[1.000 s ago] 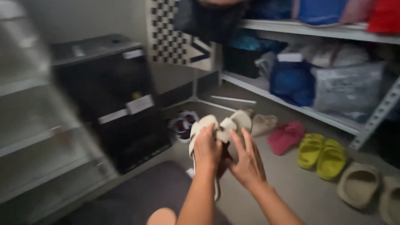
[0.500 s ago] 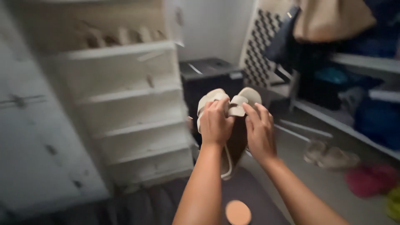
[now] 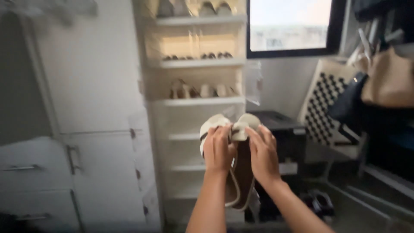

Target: Picking up various shoes from the floor and organizing them into a multi-tier vertical rack.

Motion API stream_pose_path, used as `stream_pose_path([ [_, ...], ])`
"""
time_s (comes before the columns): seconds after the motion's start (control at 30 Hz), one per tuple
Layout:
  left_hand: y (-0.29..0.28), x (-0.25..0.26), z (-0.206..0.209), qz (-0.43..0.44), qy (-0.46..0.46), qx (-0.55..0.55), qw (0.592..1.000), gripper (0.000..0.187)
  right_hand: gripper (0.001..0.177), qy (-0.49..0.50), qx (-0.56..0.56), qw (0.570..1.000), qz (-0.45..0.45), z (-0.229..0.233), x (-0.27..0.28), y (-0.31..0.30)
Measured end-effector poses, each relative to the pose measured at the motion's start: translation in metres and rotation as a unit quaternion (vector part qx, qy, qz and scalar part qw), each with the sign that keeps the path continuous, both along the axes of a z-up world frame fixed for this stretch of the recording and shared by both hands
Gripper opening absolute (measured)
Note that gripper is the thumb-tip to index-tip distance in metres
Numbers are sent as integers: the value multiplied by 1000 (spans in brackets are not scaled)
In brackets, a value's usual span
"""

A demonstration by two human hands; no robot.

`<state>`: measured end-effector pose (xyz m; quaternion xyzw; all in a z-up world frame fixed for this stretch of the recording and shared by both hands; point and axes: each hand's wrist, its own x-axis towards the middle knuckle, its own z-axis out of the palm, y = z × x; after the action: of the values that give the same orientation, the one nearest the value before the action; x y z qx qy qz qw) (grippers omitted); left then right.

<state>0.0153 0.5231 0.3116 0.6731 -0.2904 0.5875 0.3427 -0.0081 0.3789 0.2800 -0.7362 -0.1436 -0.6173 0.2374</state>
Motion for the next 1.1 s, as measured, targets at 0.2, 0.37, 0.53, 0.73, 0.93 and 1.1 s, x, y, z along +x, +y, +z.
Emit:
stream_pose_path([
  [0.2,47,23,18,36,30,-12,999,42,35,27,10,998,50,18,37,41],
  [0.37,75,47,23,43,44,-13,998,46,32,40,13,998,48,28,66,68],
  [0.53,98,63,36,39,73,-7,997,50,33,20,2,999,41,38,97,87],
  [0.73,128,92,43,20,93,28,995,46,27,-2,-17,998,52,53,135,95],
  [0.93,156,157,17,58,156,75,983,36,19,81,33,995,51,47,159,100],
  [1.1,167,188,8,85,172,107,976,36,19,75,34,995,48,38,200,117],
])
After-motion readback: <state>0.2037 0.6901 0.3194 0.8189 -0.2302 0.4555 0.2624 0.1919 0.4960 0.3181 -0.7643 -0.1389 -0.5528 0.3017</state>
